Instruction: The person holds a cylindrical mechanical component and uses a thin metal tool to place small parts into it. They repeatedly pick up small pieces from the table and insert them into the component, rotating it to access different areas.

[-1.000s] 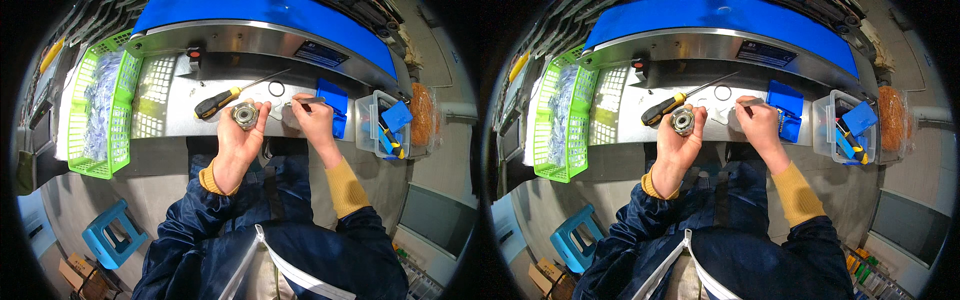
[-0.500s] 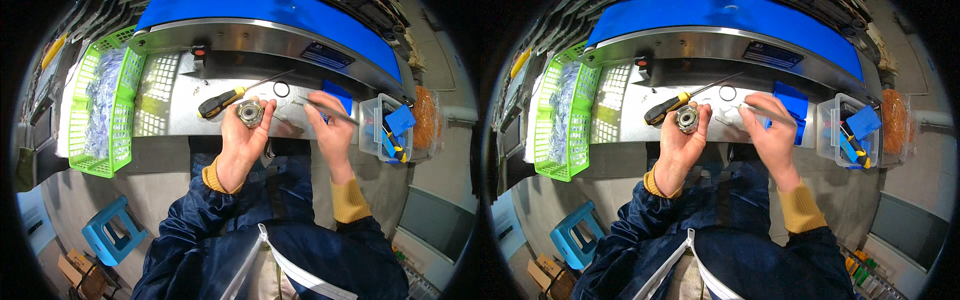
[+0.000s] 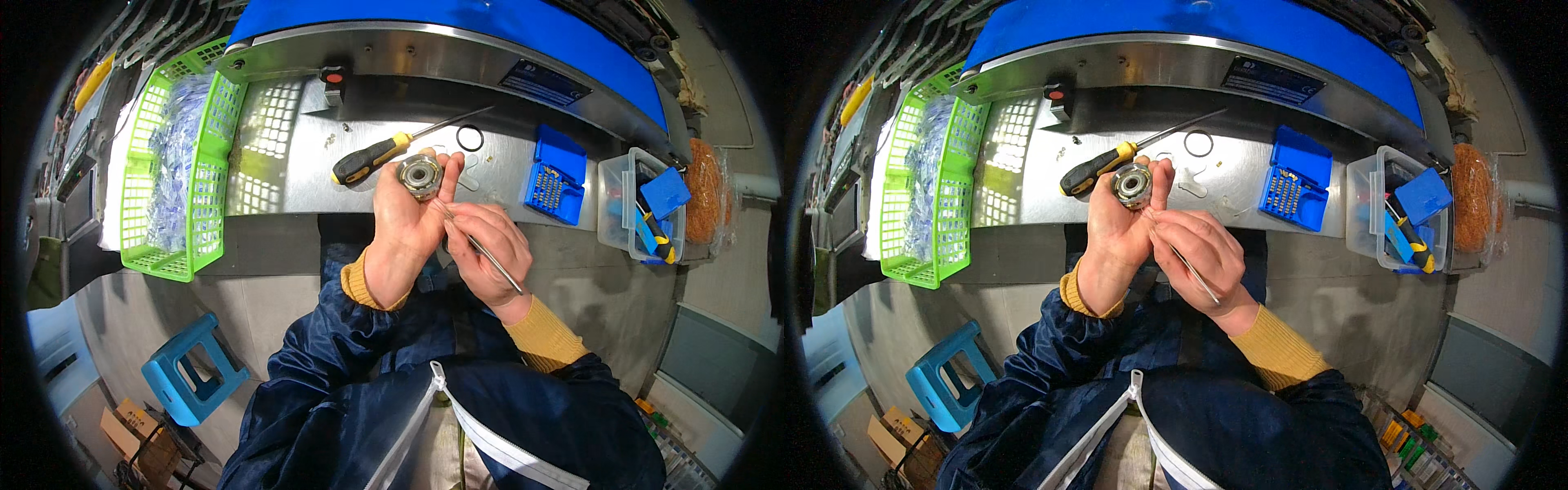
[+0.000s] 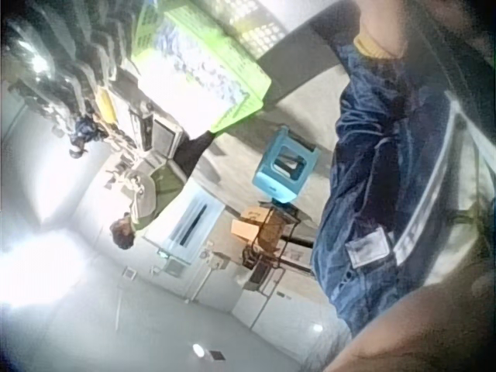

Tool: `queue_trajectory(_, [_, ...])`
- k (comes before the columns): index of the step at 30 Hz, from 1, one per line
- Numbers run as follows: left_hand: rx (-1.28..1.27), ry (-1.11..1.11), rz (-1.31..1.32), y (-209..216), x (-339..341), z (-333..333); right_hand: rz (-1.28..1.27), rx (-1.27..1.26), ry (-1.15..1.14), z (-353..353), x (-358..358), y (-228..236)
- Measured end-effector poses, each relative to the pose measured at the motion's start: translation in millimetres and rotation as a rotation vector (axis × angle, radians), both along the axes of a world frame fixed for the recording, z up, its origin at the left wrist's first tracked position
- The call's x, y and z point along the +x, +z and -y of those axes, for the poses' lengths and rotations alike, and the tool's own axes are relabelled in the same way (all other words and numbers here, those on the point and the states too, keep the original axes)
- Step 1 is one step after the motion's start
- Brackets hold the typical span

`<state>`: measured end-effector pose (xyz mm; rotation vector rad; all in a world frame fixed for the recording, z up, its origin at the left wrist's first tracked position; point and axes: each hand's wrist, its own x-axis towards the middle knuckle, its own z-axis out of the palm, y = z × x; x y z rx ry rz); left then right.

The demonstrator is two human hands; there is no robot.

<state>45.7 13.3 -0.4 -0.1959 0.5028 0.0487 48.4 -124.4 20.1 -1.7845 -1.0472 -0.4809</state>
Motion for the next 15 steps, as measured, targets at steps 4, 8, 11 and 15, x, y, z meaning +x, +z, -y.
queue_trajectory(4, [-0.001, -0.004, 0.019, 1.0, -1.0, 0.6, 0.007, 0.006, -0.005, -0.7, -0.7, -3.4])
queue_trajectory(8, [-0.030, -0.001, 0.044, 0.7, -1.0, 0.8, 0.021, 0.006, -0.014, -1.9, -0.7, -3.6])
queue_trajectory(11, [-0.017, 0.007, 0.014, 0.1, -0.8, 1.5, 0.019, 0.001, -0.014, -2.3, -0.1, -3.3])
queue_trajectory(15, [-0.024, 0.008, 0.016, -1.0, -0.8, 2.0, 0.022, 0.004, -0.014, -2.8, 0.8, -3.9])
